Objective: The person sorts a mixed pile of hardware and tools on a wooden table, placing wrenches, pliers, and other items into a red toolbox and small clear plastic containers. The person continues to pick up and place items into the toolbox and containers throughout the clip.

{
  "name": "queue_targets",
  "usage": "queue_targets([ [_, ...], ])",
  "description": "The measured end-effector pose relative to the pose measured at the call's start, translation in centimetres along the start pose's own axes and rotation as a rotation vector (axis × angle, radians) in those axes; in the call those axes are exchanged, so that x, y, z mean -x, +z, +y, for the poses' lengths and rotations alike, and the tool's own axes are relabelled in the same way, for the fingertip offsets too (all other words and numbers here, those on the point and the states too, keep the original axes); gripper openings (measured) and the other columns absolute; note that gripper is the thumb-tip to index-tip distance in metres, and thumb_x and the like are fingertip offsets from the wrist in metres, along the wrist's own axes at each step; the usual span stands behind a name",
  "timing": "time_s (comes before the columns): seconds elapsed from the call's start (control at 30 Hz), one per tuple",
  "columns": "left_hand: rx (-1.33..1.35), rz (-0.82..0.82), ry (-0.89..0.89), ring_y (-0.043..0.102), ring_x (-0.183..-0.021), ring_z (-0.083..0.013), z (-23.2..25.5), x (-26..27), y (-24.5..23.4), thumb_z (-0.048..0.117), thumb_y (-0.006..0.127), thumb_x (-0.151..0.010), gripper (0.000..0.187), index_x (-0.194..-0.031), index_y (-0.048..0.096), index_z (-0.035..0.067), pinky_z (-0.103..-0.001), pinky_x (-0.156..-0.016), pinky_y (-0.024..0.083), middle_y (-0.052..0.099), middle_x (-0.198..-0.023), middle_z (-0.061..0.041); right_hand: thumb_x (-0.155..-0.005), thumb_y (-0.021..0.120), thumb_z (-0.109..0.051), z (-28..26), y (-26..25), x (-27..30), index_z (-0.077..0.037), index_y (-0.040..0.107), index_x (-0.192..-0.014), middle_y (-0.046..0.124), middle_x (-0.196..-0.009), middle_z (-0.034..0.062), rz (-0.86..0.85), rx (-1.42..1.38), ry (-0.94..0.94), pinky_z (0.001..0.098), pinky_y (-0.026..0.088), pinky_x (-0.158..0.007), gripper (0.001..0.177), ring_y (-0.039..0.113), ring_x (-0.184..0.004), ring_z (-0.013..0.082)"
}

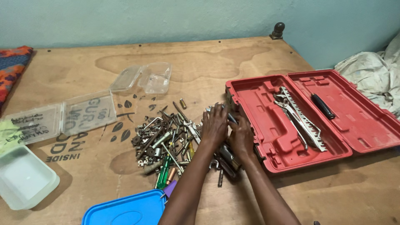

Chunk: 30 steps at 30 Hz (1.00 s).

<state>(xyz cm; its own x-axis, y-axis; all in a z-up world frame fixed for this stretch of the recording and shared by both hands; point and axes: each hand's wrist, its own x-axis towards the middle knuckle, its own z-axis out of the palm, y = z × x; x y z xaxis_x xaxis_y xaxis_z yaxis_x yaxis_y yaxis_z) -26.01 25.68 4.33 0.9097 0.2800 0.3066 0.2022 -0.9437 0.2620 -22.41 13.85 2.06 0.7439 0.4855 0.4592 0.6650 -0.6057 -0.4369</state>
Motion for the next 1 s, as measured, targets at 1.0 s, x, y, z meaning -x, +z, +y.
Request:
queue_targets([
  [1.0, 0.27, 0.475, 0.523, 0.049, -0.14, -0.0411, 24.0, -14.9, 14.5, 0.005, 0.066, -0.085, 0.061, -0.143, 0.05, 0.016, -0.057, -0.118, 0.038, 0.036, -0.159, -0.025, -0.093, 0.062, 0.006, 26.3, -13.0, -0.5, -0.001, 0.071, -0.133, 0.072, -0.125, 0.0183, 0.64, 0.263, -0.113, 0.0431, 0.054, -0.099, 0.042, 0.069, -0.112, 0.0333],
])
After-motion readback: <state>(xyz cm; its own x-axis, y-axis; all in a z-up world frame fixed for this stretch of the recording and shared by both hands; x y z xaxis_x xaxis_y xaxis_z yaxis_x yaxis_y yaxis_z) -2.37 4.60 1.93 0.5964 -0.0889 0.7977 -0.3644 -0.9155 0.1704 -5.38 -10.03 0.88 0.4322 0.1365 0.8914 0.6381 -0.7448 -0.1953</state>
